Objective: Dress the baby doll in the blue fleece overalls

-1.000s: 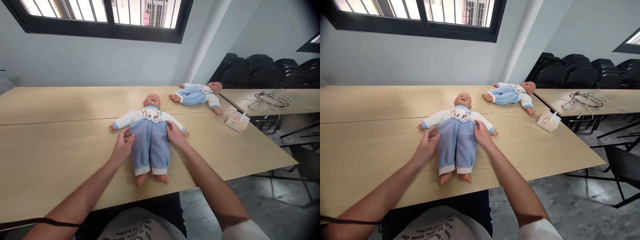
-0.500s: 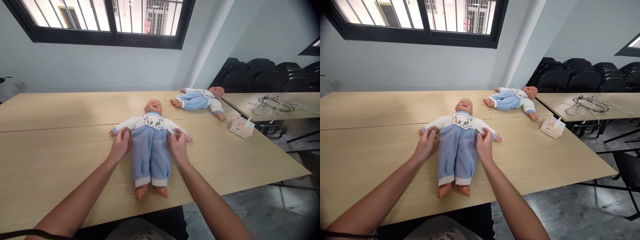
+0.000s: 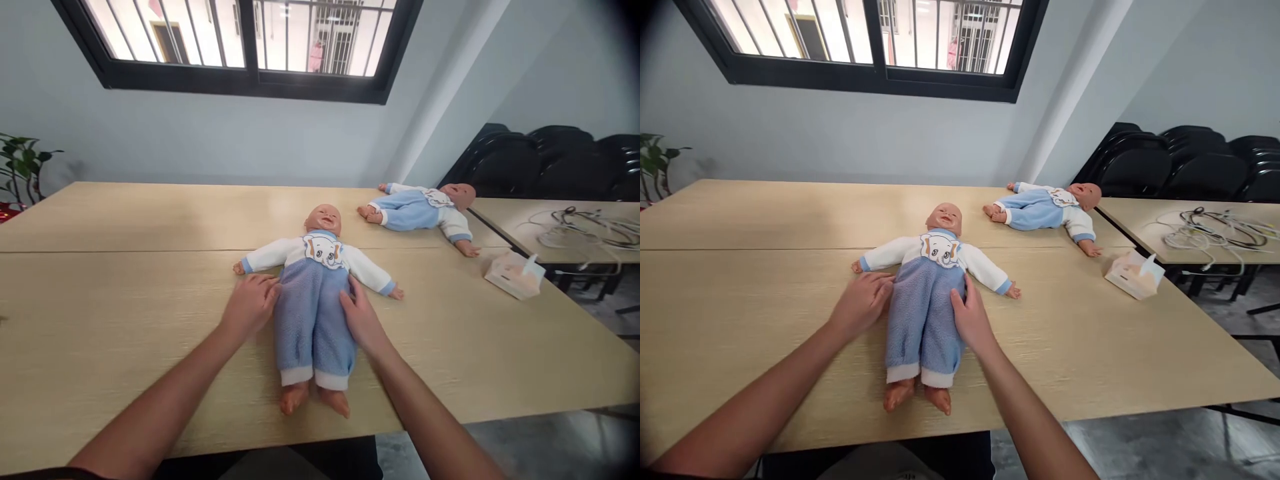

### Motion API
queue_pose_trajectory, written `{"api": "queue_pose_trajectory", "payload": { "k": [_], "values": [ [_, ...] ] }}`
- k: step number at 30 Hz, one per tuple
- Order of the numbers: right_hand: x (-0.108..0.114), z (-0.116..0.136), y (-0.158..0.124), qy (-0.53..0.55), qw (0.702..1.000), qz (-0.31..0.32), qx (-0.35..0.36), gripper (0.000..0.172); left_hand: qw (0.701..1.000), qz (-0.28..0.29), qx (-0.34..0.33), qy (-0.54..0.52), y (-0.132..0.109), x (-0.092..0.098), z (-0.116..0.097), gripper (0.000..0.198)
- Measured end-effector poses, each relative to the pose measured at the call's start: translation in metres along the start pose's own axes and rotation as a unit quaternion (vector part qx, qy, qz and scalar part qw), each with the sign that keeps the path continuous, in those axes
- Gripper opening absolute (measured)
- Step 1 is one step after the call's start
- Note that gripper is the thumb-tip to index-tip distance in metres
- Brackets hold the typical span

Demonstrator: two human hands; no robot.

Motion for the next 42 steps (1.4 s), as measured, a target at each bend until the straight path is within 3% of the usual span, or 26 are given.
{"api": "queue_pose_trajectory", "payload": {
  "k": [3,5,8,10,13,16,22,27,29,31,33,35,37,39,42],
  "values": [
    [0.01,0.045,0.003,-0.139,0.984,-0.021,0.109,0.055,0.992,-0.092,0.036,0.075,0.01,0.036,0.042,0.039],
    [-0.007,0.088,0.013,-0.186,0.961,0.013,0.206,0.036,0.986,-0.133,0.055,0.081,0.018,0.052,0.073,0.034],
    [-0.073,0.138,0.04,-0.229,0.913,0.151,0.303,0.018,0.99,-0.117,0.049,0.061,0.034,0.053,0.106,0.044],
    [-0.136,0.152,0.056,-0.279,0.849,0.28,0.35,0.015,0.995,-0.078,0.033,0.043,0.042,0.044,0.116,0.045],
    [-0.21,0.148,0.081,-0.375,0.752,0.376,0.39,0.02,0.998,-0.06,0.024,0.021,0.048,0.039,0.121,0.04],
    [-0.246,0.134,0.097,-0.418,0.705,0.403,0.407,0.023,0.998,-0.062,0.025,0.01,0.049,0.039,0.122,0.036],
    [-0.26,0.129,0.086,-0.393,0.671,0.431,0.458,0.025,0.997,-0.065,0.029,-0.012,0.051,0.039,0.124,0.031],
    [-0.268,0.135,0.08,-0.385,0.681,0.428,0.452,0.025,0.997,-0.066,0.033,-0.017,0.05,0.039,0.125,0.031],
    [-0.26,0.139,0.084,-0.378,0.702,0.416,0.436,0.022,0.997,-0.063,0.031,-0.016,0.048,0.04,0.125,0.032],
    [-0.231,0.142,0.094,-0.363,0.748,0.374,0.411,0.018,0.997,-0.063,0.029,-0.021,0.046,0.042,0.124,0.034],
    [-0.176,0.141,0.105,-0.348,0.806,0.29,0.381,0.017,0.998,-0.06,0.031,-0.02,0.045,0.043,0.124,0.036],
    [-0.101,0.129,0.107,-0.354,0.847,0.181,0.354,0.017,0.998,-0.054,0.033,-0.009,0.044,0.043,0.125,0.037],
    [-0.025,0.109,0.095,-0.408,0.842,0.088,0.342,0.022,0.998,-0.047,0.034,0.002,0.045,0.041,0.126,0.038],
    [0.03,0.079,0.075,-0.455,0.827,0.068,0.323,0.025,0.998,-0.039,0.038,0.008,0.046,0.038,0.128,0.041],
    [0.069,0.029,0.05,-0.498,0.815,0.116,0.273,0.029,0.998,-0.032,0.047,0.009,0.047,0.034,0.133,0.043]
  ]
}}
Point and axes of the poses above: each hand's wrist, its own y-axis towards the middle knuckle, its own x-axis out of the back of the hand, z = x × y, the point moved 9 cm from there along y, towards the middle knuckle, and after that the axes turned 14 degrees about x, right-handed, at the moved point
